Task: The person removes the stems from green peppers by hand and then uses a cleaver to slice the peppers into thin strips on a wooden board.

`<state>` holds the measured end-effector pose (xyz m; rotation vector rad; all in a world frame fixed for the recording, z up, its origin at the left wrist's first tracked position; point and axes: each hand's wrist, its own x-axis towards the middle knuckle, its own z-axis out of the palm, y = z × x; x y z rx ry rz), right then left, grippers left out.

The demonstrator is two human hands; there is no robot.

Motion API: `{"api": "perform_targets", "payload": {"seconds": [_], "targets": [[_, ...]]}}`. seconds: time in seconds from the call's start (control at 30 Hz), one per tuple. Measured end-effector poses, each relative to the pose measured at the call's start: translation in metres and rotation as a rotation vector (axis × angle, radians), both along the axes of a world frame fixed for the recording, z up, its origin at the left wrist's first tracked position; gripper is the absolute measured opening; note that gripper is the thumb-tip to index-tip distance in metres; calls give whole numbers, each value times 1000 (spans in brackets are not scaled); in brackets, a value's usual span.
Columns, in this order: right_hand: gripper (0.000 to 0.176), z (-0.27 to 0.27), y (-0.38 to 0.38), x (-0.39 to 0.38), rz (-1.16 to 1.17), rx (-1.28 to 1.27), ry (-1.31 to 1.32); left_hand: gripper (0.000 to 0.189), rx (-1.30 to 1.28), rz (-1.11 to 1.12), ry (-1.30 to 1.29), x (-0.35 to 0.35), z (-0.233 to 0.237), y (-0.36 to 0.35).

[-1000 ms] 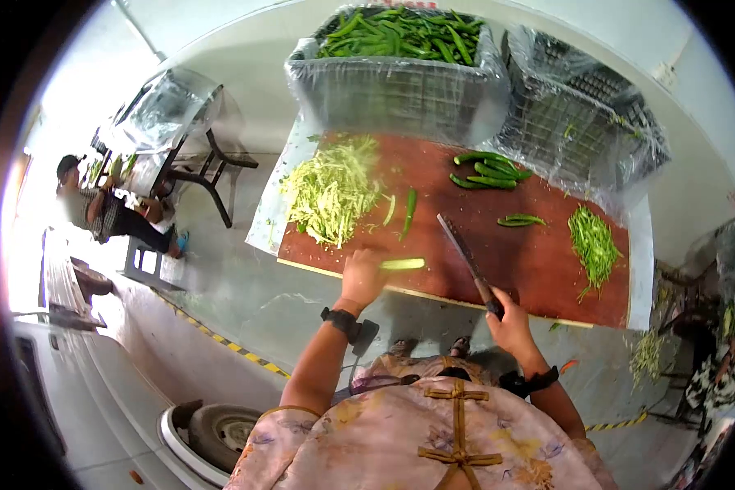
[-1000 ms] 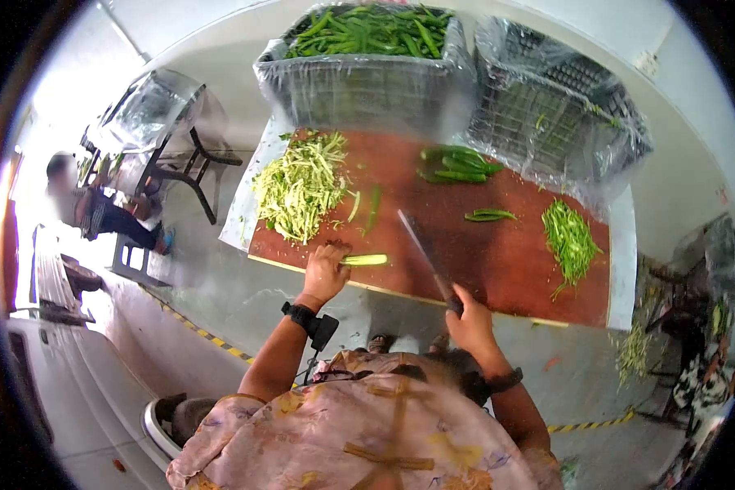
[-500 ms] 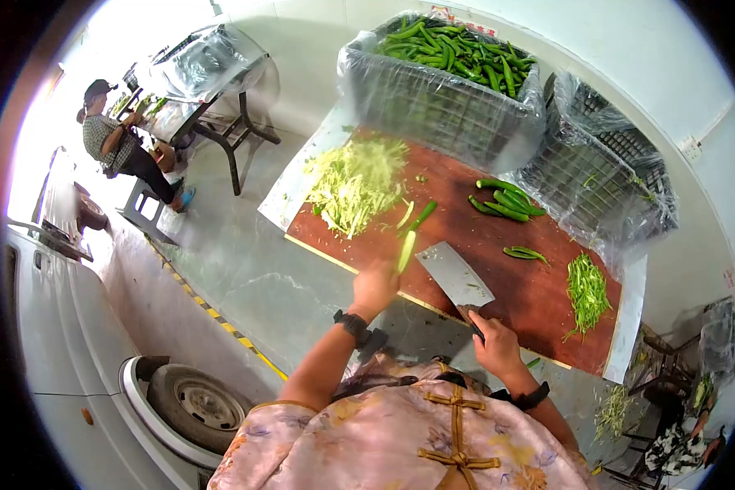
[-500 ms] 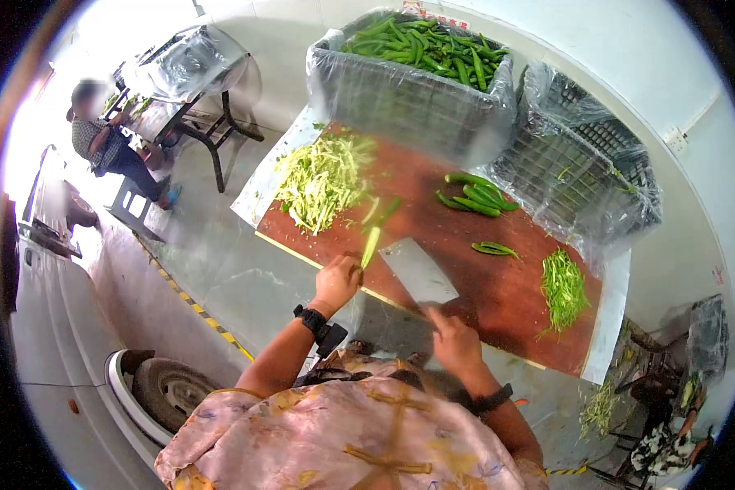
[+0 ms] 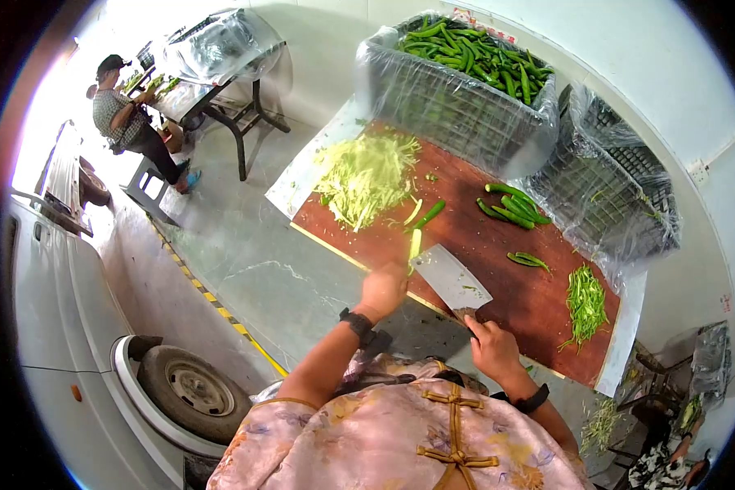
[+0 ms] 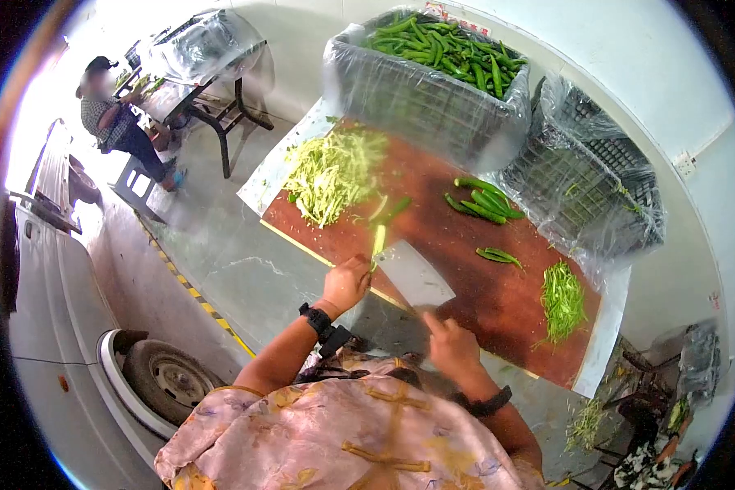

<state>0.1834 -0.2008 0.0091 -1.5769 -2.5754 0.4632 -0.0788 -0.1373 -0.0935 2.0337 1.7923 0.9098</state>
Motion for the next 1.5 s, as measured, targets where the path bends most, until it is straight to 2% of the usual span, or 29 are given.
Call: {"api": "perform_targets", "payload": {"seconds": [0.03,0.13,0.37,0.47,0.53,0.6,0.67,0.83,1.07,1.2,1.3,1.37,1.5], "targets": [[48,1,0,0,3,0,-1,17,16,-72,37,-3,-2,0],[47,4,0,1,3,-6,65,18,2,-105,124,-6,-1,-2],[46,10,-4,-4,22,-50,62,19,-39,-131,163,-4,-3,-7],[46,8,1,-11,18,-61,47,17,36,-147,195,-2,-4,-2],[47,3,5,-15,-18,-98,39,14,-351,-77,380,8,4,3],[47,4,8,-16,-28,-95,119,11,-84,-204,413,3,-15,5],[44,-2,10,-13,-14,-40,169,8,33,-122,254,9,-11,8],[43,-8,13,-6,-38,-54,215,7,159,-168,257,12,3,9],[43,-10,11,-3,-20,-15,252,6,166,-101,329,17,0,1],[43,-15,14,-1,43,18,202,10,58,-6,449,23,0,3],[43,-10,12,3,63,37,104,10,85,64,407,28,5,-1],[43,-7,13,6,85,41,84,15,-67,63,410,31,7,-2],[42,-6,13,4,109,62,54,18,-100,105,423,34,13,-4]]}}
